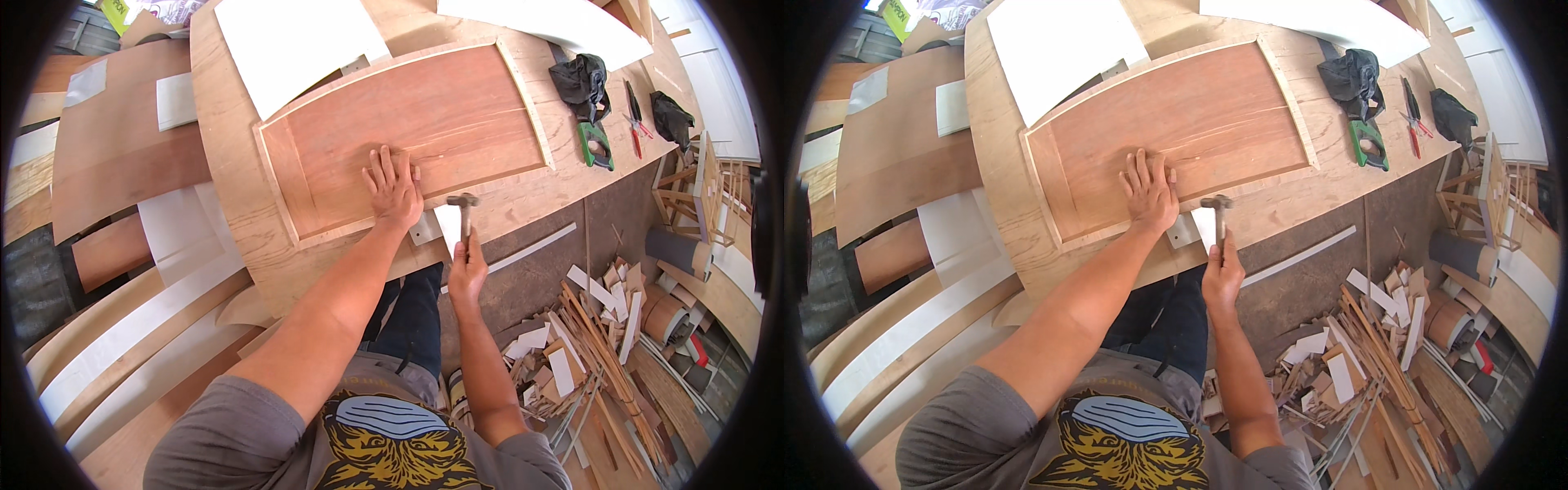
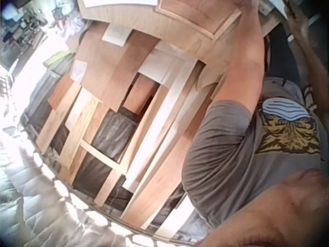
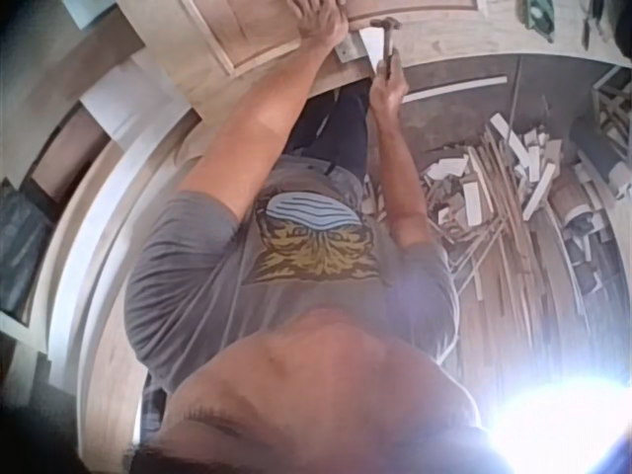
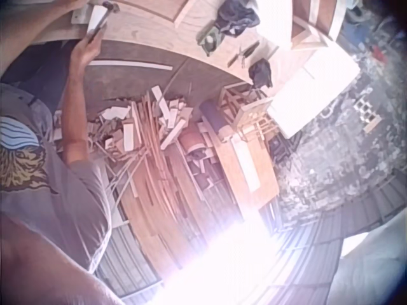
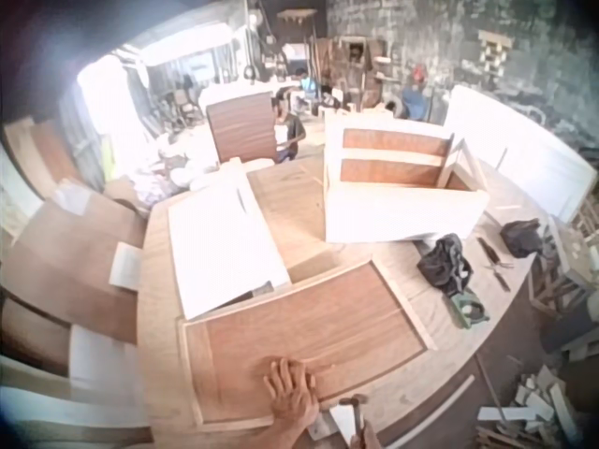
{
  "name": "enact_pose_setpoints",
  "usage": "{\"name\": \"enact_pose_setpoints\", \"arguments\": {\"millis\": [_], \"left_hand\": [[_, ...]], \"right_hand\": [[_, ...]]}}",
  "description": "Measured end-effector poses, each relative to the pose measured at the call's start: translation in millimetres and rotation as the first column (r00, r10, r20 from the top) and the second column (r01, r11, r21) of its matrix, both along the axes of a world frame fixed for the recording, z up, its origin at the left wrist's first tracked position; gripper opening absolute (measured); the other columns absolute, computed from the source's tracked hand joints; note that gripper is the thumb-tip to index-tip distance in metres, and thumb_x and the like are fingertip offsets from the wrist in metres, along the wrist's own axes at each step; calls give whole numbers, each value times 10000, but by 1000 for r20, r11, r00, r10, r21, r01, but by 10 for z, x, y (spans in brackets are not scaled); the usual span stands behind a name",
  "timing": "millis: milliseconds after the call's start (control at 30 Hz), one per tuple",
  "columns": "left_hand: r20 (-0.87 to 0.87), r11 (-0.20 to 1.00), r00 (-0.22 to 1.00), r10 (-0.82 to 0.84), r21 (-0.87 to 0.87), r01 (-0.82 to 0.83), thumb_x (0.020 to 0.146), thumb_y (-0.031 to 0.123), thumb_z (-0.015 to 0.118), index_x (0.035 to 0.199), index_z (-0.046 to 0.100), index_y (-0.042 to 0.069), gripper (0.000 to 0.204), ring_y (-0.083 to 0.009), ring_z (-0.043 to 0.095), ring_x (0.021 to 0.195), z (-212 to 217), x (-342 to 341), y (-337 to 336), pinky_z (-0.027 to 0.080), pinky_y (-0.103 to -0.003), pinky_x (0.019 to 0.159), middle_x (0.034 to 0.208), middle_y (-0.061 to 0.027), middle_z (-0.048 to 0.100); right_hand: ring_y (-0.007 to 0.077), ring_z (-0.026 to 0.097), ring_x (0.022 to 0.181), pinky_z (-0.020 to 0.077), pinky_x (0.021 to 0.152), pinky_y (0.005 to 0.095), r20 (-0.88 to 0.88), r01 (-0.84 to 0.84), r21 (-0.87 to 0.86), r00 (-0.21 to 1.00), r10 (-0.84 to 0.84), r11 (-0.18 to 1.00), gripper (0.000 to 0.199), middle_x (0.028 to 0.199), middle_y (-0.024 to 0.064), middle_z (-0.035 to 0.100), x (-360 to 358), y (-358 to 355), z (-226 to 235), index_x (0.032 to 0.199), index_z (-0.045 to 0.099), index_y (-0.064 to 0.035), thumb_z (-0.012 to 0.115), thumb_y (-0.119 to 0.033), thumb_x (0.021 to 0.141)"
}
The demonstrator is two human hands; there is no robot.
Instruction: The person aligns a wooden panel within a frame on a workbench and uses a hammer to tap it into place.
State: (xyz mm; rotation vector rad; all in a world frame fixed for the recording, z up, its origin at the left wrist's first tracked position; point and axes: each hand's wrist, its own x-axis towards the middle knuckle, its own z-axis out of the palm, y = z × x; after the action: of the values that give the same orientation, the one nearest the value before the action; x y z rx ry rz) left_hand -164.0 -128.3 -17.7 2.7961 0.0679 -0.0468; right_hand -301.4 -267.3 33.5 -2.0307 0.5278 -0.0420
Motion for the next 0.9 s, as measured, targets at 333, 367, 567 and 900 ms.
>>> {"name": "enact_pose_setpoints", "arguments": {"millis": [333,367,567,900], "left_hand": [[-11,1000,1000,-5,6,5,1083,332,506,1586,354,144,559,-484,160,1599,-55,2,41,144,-695,1253,1717,-255,213],[-11,1000,1000,-4,4,4,1083,332,506,1586,354,144,559,-484,160,1599,-39,9,31,144,-695,1253,1717,-255,213],[-45,1000,999,-4,-11,4,1048,296,546,1594,346,148,600,-481,143,1606,33,9,13,141,-693,1257,1723,-253,204],[-95,1000,995,11,7,-10,1061,312,517,1617,332,163,604,-458,116,1620,-38,27,28,111,-674,1277,1739,-234,182]], "right_hand": [[464,726,962,571,846,482,41,-72,-204,996,82,976,445,1082,296,731,-24,-11,-13,1470,588,13,631,-87,1039],[468,724,946,571,837,491,72,-80,-216,993,98,973,462,1068,294,731,-26,-23,4,1486,574,7,632,-88,1037],[461,720,895,571,782,512,24,-141,-290,988,155,947,484,1060,283,725,-30,12,-30,1507,570,-30,639,-113,1035],[347,702,735,577,641,460,99,-147,-469,971,217,871,487,903,150,693,-28,-2,62,1493,610,-90,676,-122,1012]]}}
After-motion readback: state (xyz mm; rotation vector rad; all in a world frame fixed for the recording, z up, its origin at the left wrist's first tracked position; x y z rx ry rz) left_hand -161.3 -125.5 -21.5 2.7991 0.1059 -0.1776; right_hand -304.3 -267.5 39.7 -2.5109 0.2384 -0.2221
